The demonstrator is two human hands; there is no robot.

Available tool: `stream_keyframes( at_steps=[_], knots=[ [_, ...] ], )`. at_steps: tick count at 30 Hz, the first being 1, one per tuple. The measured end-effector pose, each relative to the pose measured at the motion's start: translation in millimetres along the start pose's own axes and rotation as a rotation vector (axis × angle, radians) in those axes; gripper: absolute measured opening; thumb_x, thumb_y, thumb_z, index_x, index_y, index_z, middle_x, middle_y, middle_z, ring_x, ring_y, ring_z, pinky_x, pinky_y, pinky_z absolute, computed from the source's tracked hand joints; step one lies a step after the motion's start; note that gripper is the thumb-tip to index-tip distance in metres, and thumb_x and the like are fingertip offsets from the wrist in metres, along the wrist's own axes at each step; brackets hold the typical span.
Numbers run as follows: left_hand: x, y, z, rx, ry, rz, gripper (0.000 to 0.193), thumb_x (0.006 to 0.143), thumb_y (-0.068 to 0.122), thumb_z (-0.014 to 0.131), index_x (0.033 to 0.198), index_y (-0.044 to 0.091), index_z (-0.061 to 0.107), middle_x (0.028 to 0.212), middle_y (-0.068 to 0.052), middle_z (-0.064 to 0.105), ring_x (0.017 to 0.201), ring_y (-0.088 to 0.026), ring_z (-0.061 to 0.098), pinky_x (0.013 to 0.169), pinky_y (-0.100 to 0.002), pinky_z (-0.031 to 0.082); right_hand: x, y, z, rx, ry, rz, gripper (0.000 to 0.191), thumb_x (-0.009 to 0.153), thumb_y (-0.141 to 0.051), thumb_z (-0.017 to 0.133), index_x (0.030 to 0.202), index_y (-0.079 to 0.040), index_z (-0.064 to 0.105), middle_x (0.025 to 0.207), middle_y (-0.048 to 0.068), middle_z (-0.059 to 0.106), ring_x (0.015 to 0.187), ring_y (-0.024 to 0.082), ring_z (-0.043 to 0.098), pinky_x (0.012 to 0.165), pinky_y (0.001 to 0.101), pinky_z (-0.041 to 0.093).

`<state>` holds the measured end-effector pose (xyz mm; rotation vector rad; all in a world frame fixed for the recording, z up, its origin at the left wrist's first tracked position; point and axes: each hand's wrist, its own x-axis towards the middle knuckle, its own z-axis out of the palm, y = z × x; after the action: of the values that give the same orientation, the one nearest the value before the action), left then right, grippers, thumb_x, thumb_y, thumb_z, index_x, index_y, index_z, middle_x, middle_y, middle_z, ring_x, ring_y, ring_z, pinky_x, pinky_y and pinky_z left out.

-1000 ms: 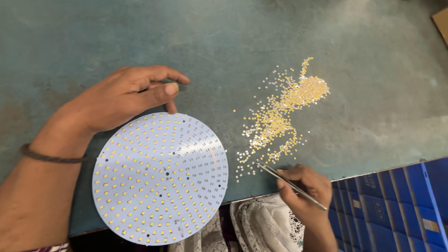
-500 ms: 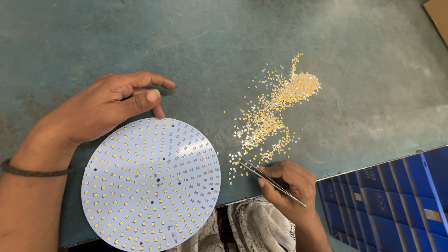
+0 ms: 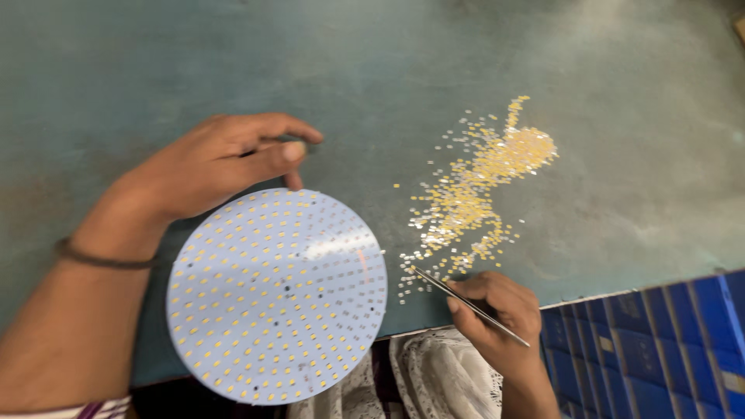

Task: The person holds a round LED circuit board steady on the workbench with one hand and uses tweezers to pick small surface-mount LED components one at a time from a pile on the table, placing each into an empty pad position on the board. The person continues filling positions across the board throughout the episode.

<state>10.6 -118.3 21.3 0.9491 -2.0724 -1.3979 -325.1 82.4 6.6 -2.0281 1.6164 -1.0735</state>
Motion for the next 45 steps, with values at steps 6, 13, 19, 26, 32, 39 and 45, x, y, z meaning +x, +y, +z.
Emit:
stream_keyframes(
  at_steps=[6,13,19,26,32,39,45],
  knots=[
    [0.9,0.3,0.4,-0.005,0.034,-0.003,0.059,0.095,0.055,0.056,0.127,0.008,0.069,0.085,-0.006,0.08,0.08,-0.014,0.074,0.07,-0.031,0.056,1.0,-24.5,28.2,0.12,-0.112,-0.098,0.017,0.075,-0.006,0.081,0.08,0.0,0.066,0.075,0.008,0.071,0.058,0.015,0.066,0.053,0.0259,0.048],
    [3.5,3.3,1.5,0.007,0.043,-0.004,0.063,0.093,0.061,0.054,0.125,0.009,0.07,0.082,-0.006,0.08,0.079,-0.014,0.075,0.064,-0.031,0.054,17.2,-31.9,34.3,0.16,-0.273,-0.126,0.018,0.076,-0.01,0.082,0.084,-0.001,0.069,0.073,0.008,0.071,0.058,0.017,0.068,0.053,0.0278,0.05],
    [3.3,2.3,2.0,0.038,0.051,-0.025,0.061,0.092,0.06,0.054,0.124,0.011,0.071,0.082,-0.006,0.081,0.076,-0.015,0.075,0.063,-0.033,0.053,17.4,-33.3,34.2,0.167,-0.311,-0.131,0.018,0.077,-0.011,0.083,0.086,-0.002,0.069,0.077,0.008,0.074,0.063,0.018,0.07,0.056,0.0287,0.052],
    [2.2,2.7,0.8,0.025,0.033,-0.022,0.06,0.092,0.056,0.056,0.127,0.009,0.069,0.086,-0.005,0.08,0.081,-0.014,0.074,0.069,-0.031,0.055,2.1,-9.1,16.1,0.152,-0.129,0.021,0.018,0.075,-0.006,0.082,0.089,0.002,0.074,0.073,0.005,0.071,0.058,0.011,0.063,0.052,0.024,0.046],
    [0.1,4.1,1.3,0.028,0.012,-0.088,0.06,0.09,0.053,0.055,0.13,0.011,0.068,0.085,-0.004,0.08,0.077,-0.015,0.07,0.066,-0.033,0.052,-8.2,17.4,-8.3,0.057,0.066,0.131,0.014,0.08,-0.004,0.08,0.087,0.004,0.07,0.075,0.005,0.07,0.061,0.008,0.057,0.055,0.0222,0.042],
    [-0.4,9.7,2.1,-0.017,0.0,-0.168,0.06,0.088,0.052,0.055,0.13,0.012,0.068,0.082,-0.004,0.08,0.073,-0.016,0.071,0.063,-0.033,0.054,-2.2,14.0,-5.8,-0.024,0.023,0.056,0.018,0.076,-0.005,0.082,0.089,0.004,0.073,0.077,0.008,0.073,0.059,0.012,0.062,0.054,0.0236,0.044],
    [-0.1,4.5,0.5,0.043,0.025,-0.061,0.058,0.092,0.051,0.057,0.13,0.009,0.069,0.086,-0.005,0.08,0.079,-0.014,0.071,0.067,-0.031,0.053,1.7,3.9,-1.0,0.169,-0.041,-0.067,0.019,0.084,-0.005,0.079,0.083,-0.002,0.06,0.081,0.006,0.071,0.072,0.015,0.073,0.063,0.0268,0.055]
  ],
)
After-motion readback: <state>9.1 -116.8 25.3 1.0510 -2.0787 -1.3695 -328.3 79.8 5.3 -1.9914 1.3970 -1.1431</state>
